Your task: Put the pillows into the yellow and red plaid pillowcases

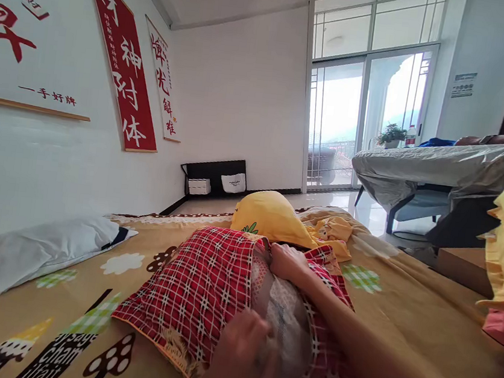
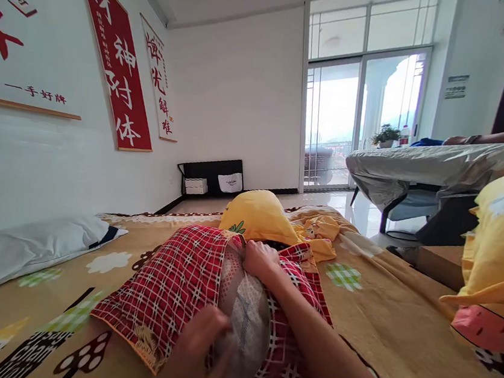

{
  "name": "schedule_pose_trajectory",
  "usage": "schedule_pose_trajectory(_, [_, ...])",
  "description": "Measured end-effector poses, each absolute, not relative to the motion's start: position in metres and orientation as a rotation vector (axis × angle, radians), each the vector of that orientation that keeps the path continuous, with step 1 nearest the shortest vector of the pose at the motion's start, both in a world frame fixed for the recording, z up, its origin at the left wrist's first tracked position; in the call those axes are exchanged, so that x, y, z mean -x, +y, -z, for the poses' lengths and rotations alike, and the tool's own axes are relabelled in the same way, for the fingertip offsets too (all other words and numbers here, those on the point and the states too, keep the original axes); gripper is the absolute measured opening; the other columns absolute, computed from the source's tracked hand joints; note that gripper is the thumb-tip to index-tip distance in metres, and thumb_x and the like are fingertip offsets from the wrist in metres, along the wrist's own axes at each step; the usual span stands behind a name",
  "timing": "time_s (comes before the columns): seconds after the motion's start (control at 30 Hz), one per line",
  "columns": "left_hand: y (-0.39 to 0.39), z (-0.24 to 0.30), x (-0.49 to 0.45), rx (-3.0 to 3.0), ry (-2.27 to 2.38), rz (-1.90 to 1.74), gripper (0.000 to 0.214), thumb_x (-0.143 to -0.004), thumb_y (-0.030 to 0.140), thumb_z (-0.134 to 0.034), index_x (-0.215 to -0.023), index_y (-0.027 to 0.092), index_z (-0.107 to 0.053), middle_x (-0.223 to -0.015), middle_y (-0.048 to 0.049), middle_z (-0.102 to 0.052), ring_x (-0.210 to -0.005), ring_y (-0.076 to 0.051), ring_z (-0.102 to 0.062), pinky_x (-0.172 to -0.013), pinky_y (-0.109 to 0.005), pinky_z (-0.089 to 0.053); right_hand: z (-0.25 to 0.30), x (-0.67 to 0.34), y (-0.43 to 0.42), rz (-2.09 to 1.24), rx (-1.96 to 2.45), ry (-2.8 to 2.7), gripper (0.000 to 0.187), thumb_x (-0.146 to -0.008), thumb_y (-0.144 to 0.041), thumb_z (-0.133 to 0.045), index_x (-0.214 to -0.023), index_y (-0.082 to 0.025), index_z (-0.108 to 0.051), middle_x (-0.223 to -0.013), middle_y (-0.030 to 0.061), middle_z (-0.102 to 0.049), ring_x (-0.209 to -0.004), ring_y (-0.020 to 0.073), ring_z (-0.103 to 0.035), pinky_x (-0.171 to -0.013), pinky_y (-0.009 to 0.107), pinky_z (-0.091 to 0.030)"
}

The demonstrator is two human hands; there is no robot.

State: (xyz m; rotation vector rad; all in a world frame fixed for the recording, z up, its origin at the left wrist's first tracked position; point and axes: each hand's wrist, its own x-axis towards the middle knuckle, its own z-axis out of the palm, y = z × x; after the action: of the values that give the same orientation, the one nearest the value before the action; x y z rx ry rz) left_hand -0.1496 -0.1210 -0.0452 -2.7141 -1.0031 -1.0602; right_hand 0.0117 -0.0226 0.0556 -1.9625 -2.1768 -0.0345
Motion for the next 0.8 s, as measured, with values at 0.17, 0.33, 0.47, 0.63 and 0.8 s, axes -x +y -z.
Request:
schedule_pose_trajectory(0.17, [-0.053,-0.023,0.145,2.176,-1.47,1.317,0.033,-0.08,0.035,-0.057,-0.107,0.015,-0.051,-0.102,-0.0135,-0.057,-0.099,-0.029,-0.054,-0.084,-0.043,-0.046,-0.055,0.001,-0.034,0.172,1.896,-2.122,0.031,-0.082,-0.019,-0.045,-0.108,-0.015,-0.061,-0.099,0.0152,-0.069,-0.096,0.0265,-0.064,-0.072,0.031,-0.043])
schedule_pose_trajectory(0.33, [-0.018,0.006,0.142,2.397,-1.573,1.056,0.02,-0.088,0.019,-0.039,-0.083,0.017,-0.058,-0.087,-0.0103,-0.065,-0.086,-0.023,-0.061,-0.078,-0.034,-0.046,-0.066,-0.035,-0.029,0.259,1.973,-1.953,0.029,-0.085,-0.019,-0.041,-0.103,-0.02,-0.064,-0.101,0.0121,-0.068,-0.093,0.0251,-0.064,-0.07,0.031,-0.041])
schedule_pose_trajectory(0.47, [-0.034,0.022,0.145,2.571,-1.394,1.002,0.019,-0.085,0.02,-0.042,-0.071,0.019,-0.055,-0.081,-0.0088,-0.067,-0.079,-0.021,-0.061,-0.072,-0.031,-0.043,-0.063,-0.059,-0.022,0.36,2.021,-1.863,0.033,-0.086,-0.01,-0.036,-0.098,-0.014,-0.066,-0.102,0.0163,-0.066,-0.102,0.0276,-0.06,-0.082,0.037,-0.04])
schedule_pose_trajectory(0.63, [-0.077,-0.023,0.134,2.613,-1.239,1.425,0.032,-0.091,0.031,-0.038,-0.061,0.021,-0.041,-0.063,-0.0011,-0.057,-0.06,-0.014,-0.052,-0.059,-0.026,-0.034,-0.06,-0.056,-0.024,0.357,2.075,-1.762,0.033,-0.084,-0.009,-0.036,-0.098,-0.012,-0.065,-0.099,0.0174,-0.067,-0.09,0.0261,-0.064,-0.07,0.033,-0.043])
schedule_pose_trajectory(0.8, [-0.099,-0.052,0.09,2.686,-0.937,1.606,0.036,-0.094,0.031,-0.036,-0.06,0.021,-0.027,-0.055,0.0026,-0.04,-0.052,-0.011,-0.04,-0.054,-0.028,-0.025,-0.089,-0.034,-0.041,0.212,1.884,-1.659,0.041,-0.073,-0.013,-0.048,-0.112,-0.021,-0.061,-0.089,0.007,-0.07,-0.087,0.0234,-0.064,-0.066,0.029,-0.04])
